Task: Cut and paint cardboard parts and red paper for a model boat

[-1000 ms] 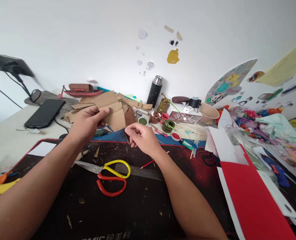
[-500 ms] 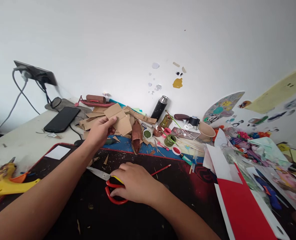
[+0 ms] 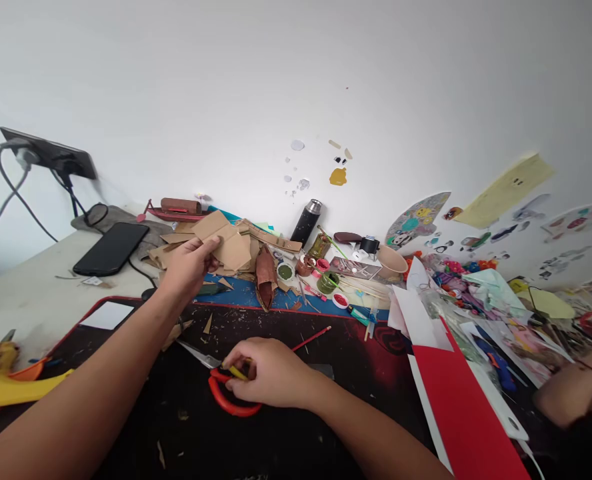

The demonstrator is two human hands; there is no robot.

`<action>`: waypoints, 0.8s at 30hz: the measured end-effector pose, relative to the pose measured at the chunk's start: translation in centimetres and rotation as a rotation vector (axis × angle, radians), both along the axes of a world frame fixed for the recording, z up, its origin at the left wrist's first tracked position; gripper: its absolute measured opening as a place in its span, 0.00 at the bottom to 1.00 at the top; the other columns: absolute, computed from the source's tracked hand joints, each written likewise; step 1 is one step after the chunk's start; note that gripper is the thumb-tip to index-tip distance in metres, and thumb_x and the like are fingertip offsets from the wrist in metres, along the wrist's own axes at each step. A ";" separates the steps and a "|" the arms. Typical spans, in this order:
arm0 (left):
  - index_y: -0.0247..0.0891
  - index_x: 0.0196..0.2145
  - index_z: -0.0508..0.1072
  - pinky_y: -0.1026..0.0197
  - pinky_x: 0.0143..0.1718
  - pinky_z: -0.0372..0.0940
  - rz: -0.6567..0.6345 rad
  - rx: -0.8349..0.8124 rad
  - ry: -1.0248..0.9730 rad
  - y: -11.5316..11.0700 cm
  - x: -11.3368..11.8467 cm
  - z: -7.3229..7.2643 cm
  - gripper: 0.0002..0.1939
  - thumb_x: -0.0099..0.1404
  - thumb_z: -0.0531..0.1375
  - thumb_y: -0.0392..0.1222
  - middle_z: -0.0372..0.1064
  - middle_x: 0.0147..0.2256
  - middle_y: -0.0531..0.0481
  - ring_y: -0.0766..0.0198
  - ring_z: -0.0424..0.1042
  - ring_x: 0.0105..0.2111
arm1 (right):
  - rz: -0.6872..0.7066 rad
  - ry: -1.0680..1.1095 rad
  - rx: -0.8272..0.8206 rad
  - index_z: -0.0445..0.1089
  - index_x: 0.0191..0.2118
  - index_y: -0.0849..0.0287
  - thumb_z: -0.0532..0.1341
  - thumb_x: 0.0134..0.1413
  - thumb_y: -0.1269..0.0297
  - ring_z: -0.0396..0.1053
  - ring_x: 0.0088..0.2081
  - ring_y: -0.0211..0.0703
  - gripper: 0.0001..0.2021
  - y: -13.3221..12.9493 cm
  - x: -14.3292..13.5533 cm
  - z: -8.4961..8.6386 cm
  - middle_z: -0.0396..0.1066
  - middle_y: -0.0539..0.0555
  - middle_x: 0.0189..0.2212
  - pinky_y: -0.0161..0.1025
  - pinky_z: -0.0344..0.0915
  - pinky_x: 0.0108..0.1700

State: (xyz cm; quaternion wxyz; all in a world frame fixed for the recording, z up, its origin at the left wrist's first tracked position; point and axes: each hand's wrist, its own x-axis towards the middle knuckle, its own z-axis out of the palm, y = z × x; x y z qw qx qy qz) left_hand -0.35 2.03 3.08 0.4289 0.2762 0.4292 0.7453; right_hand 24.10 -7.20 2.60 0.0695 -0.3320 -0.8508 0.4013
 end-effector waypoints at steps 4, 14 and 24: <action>0.38 0.29 0.74 0.66 0.17 0.54 0.024 0.002 -0.048 0.1 -0.4 0.0 0.17 0.50 0.76 0.47 0.65 0.20 0.56 0.69 0.62 0.17 | -0.237 0.284 -0.593 0.76 0.44 0.57 0.75 0.56 0.56 0.69 0.24 0.34 0.15 0.6 1.6 -1.3 0.76 0.48 0.34 0.33 0.64 0.27; 0.37 0.30 0.73 0.67 0.18 0.54 0.053 0.000 -0.081 0.2 -0.1 -0.2 0.20 0.48 0.77 0.46 0.66 0.21 0.57 0.70 0.63 0.17 | -0.182 0.903 -0.980 0.72 0.46 0.56 0.70 0.59 0.32 0.55 0.17 0.30 0.30 1.6 0.5 -0.6 0.73 0.48 0.30 0.30 0.56 0.17; 0.39 0.29 0.70 0.68 0.15 0.48 0.151 0.032 -0.069 0.1 -2.0 0.7 0.18 0.50 0.75 0.44 0.64 0.20 0.59 0.72 0.58 0.15 | 0.087 0.753 -0.797 0.67 0.62 0.56 0.62 0.54 0.19 0.83 0.34 0.51 0.47 6.9 -3.0 1.0 0.83 0.65 0.45 0.36 0.70 0.29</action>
